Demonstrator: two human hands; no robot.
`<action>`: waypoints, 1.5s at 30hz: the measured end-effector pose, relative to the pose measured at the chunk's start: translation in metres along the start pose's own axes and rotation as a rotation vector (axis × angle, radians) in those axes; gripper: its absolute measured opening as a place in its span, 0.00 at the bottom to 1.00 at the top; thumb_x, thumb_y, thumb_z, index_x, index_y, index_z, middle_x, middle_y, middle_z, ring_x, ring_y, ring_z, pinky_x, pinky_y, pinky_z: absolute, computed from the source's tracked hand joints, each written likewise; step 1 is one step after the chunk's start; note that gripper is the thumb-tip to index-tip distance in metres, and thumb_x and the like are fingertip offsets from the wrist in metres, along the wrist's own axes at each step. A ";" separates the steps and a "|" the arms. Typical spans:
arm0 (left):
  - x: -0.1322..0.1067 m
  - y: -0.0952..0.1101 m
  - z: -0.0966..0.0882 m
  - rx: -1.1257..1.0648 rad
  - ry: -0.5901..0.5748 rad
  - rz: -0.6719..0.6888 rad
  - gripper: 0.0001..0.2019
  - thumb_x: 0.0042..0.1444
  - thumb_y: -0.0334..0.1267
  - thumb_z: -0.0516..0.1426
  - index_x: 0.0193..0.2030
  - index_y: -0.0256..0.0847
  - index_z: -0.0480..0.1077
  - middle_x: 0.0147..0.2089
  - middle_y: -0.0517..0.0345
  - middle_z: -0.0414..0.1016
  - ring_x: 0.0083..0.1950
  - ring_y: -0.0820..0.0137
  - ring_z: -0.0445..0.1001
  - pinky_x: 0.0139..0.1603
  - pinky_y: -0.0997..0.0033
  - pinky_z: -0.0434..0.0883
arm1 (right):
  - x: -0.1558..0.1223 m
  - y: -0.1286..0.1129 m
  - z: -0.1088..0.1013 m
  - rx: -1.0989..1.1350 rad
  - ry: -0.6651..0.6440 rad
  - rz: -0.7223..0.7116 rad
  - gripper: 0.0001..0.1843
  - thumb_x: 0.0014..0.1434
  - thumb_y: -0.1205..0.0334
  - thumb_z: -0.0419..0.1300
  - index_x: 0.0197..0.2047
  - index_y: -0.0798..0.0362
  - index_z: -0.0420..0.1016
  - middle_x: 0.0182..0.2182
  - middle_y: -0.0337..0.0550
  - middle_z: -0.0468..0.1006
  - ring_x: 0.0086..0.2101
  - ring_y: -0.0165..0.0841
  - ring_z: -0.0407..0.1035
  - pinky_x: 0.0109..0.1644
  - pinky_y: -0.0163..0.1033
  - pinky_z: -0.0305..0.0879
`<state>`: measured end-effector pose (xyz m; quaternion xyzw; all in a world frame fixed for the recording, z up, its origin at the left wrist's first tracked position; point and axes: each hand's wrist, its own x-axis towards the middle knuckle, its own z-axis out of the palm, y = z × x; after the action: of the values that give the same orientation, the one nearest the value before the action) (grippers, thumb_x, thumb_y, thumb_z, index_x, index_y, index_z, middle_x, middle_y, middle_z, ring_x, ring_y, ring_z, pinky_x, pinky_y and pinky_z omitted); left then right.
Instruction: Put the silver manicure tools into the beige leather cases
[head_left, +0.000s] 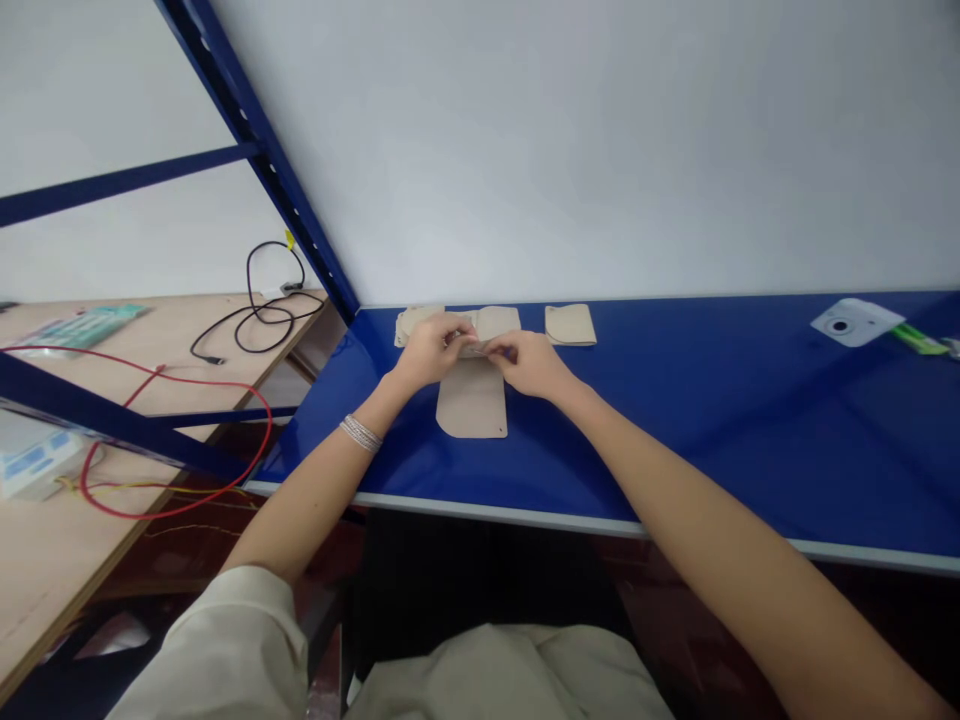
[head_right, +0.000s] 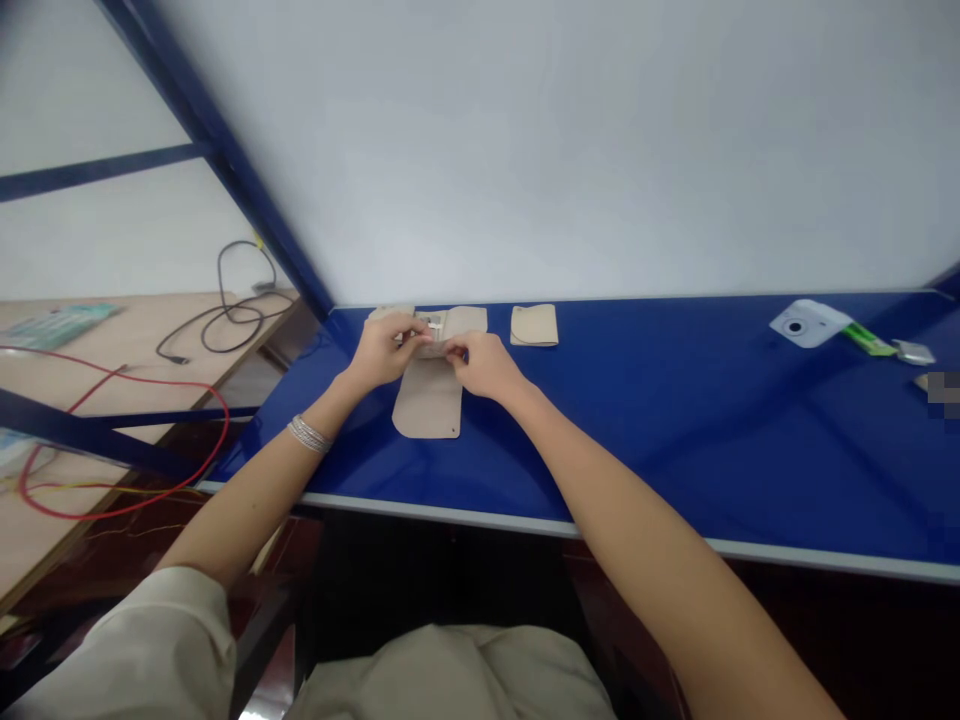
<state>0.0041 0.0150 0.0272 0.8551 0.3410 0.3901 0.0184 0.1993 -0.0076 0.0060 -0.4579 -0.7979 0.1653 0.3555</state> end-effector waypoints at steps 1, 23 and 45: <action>0.000 0.000 0.000 -0.002 0.001 0.000 0.08 0.59 0.35 0.57 0.32 0.37 0.75 0.31 0.56 0.77 0.29 0.72 0.68 0.34 0.70 0.66 | 0.000 0.000 0.000 0.002 -0.001 0.003 0.13 0.55 0.72 0.57 0.38 0.54 0.83 0.35 0.43 0.83 0.30 0.32 0.72 0.39 0.36 0.66; -0.001 0.005 -0.006 -0.273 -0.388 -0.131 0.13 0.59 0.43 0.57 0.36 0.35 0.78 0.29 0.53 0.79 0.26 0.74 0.69 0.28 0.74 0.64 | -0.003 -0.001 -0.054 -0.041 -0.761 0.158 0.09 0.50 0.68 0.62 0.34 0.52 0.84 0.33 0.41 0.84 0.32 0.34 0.75 0.36 0.34 0.66; 0.000 0.004 -0.007 -0.227 -0.647 -0.171 0.11 0.51 0.40 0.63 0.39 0.36 0.80 0.30 0.55 0.78 0.28 0.74 0.70 0.29 0.75 0.66 | -0.004 -0.010 -0.058 -0.040 -0.894 0.162 0.10 0.48 0.68 0.63 0.34 0.51 0.85 0.32 0.40 0.84 0.33 0.34 0.75 0.37 0.33 0.64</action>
<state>0.0017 0.0100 0.0334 0.8953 0.3423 0.1315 0.2528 0.2360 -0.0200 0.0502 -0.4093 -0.8377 0.3585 -0.0471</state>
